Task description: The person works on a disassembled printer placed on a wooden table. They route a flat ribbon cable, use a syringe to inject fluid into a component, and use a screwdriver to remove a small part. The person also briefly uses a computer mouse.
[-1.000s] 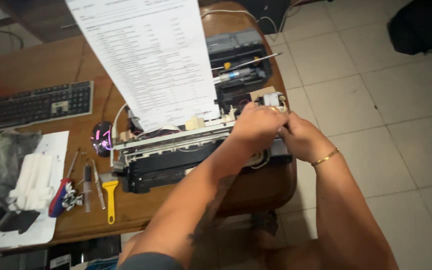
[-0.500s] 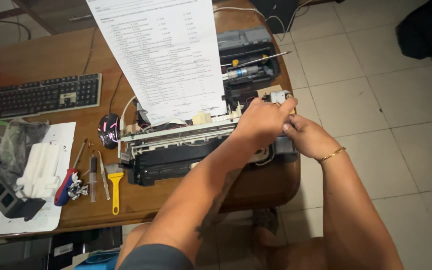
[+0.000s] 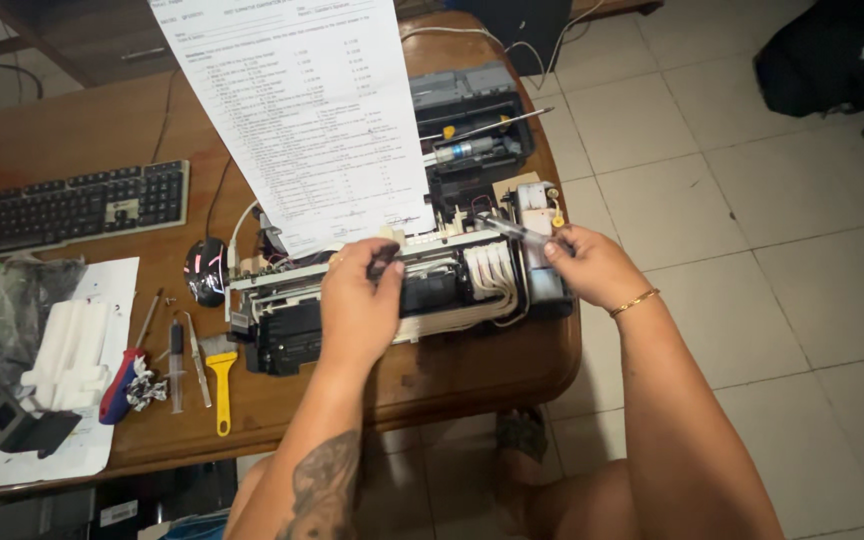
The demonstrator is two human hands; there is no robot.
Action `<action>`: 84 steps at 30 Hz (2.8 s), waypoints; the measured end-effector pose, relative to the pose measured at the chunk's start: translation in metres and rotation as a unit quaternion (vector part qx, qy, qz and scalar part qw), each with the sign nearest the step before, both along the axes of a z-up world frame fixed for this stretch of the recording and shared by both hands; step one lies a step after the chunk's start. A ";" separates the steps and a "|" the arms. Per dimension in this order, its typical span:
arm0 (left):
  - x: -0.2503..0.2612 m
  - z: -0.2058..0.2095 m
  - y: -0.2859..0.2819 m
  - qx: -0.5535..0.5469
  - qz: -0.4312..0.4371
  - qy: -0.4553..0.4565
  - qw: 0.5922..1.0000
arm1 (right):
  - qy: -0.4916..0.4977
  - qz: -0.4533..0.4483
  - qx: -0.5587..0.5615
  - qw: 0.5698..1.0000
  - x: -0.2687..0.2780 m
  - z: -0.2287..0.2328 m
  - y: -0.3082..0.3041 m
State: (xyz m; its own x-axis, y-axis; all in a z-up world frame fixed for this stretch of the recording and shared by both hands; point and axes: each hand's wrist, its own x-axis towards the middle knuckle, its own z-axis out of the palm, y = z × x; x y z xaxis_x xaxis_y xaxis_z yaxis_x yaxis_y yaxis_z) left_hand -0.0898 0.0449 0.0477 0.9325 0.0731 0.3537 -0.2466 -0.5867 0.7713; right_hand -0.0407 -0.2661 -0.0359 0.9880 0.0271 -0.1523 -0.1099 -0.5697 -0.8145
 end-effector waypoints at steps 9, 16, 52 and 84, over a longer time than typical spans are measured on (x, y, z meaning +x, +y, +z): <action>0.006 -0.001 0.003 0.026 -0.028 -0.022 0.999 | -0.012 -0.016 -0.039 0.999 -0.004 0.002 -0.007; 0.012 -0.004 0.003 0.009 -0.033 -0.036 0.999 | -0.020 -0.005 -0.003 1.000 -0.003 -0.007 -0.011; 0.020 -0.051 -0.059 0.183 -0.021 0.007 0.983 | -0.004 -0.015 0.052 0.999 0.000 -0.022 -0.015; 0.022 -0.042 -0.062 0.172 -0.028 0.071 0.982 | 0.013 -0.026 0.065 0.997 -0.001 -0.022 -0.013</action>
